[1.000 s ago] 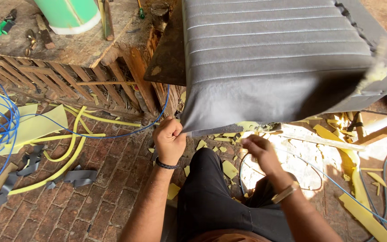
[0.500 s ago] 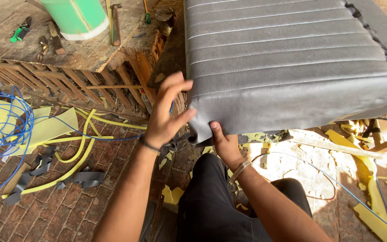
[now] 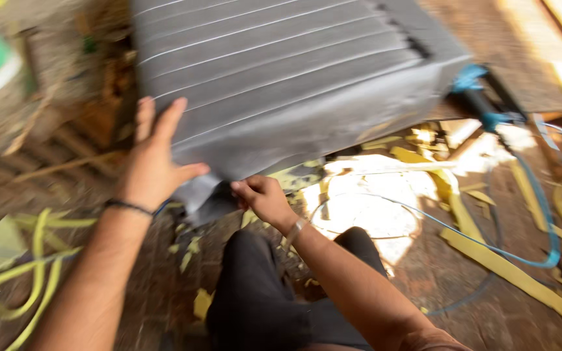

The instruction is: The person removes excess foam from a grey upholstered seat cushion using a hand saw, then uses a pneumatic staple gun to secure the fabric to the wooden frame. The person works on the edges and corners of the cushion, pulling the fabric taut before stapling.

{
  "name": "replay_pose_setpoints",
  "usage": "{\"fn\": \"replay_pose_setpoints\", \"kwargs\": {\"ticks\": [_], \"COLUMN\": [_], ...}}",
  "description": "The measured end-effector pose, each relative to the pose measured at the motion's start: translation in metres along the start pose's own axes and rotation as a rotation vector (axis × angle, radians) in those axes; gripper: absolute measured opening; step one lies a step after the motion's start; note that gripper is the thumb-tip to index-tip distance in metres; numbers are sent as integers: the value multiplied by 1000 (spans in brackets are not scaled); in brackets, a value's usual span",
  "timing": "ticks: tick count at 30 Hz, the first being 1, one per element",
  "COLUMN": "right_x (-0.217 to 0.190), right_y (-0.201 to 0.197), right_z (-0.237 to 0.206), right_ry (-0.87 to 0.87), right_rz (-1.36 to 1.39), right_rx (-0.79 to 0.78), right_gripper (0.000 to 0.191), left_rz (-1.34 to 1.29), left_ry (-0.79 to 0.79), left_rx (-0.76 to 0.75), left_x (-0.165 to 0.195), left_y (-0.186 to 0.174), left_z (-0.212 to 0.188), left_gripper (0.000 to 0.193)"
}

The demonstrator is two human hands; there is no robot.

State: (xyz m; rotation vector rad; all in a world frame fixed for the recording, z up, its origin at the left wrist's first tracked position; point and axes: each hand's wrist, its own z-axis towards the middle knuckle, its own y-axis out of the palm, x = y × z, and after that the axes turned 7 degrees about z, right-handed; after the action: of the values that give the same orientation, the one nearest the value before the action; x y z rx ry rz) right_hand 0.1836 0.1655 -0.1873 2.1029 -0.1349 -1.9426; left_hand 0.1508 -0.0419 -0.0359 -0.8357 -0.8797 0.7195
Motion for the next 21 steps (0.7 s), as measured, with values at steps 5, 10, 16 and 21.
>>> {"fn": "replay_pose_setpoints", "kwargs": {"ticks": [5, 10, 16, 21], "right_x": [-20, -114, -174, -186], "right_y": [-184, -342, -394, -413], "right_z": [-66, -59, -22, -18], "right_ry": [-344, -575, -74, 305], "right_rz": [-414, -1284, -1478, -1595], "right_rx": [779, 982, 657, 585], "right_gripper": [19, 60, 123, 113], "left_rz": [153, 323, 357, 373], "left_ry": [-113, -249, -160, -219], "left_rx": [-16, -139, -58, -155], "left_x": [15, 20, 33, 31], "left_y": [3, 6, 7, 8], "left_z": [1, 10, 3, 4], "left_gripper": [120, 124, 119, 121]}}
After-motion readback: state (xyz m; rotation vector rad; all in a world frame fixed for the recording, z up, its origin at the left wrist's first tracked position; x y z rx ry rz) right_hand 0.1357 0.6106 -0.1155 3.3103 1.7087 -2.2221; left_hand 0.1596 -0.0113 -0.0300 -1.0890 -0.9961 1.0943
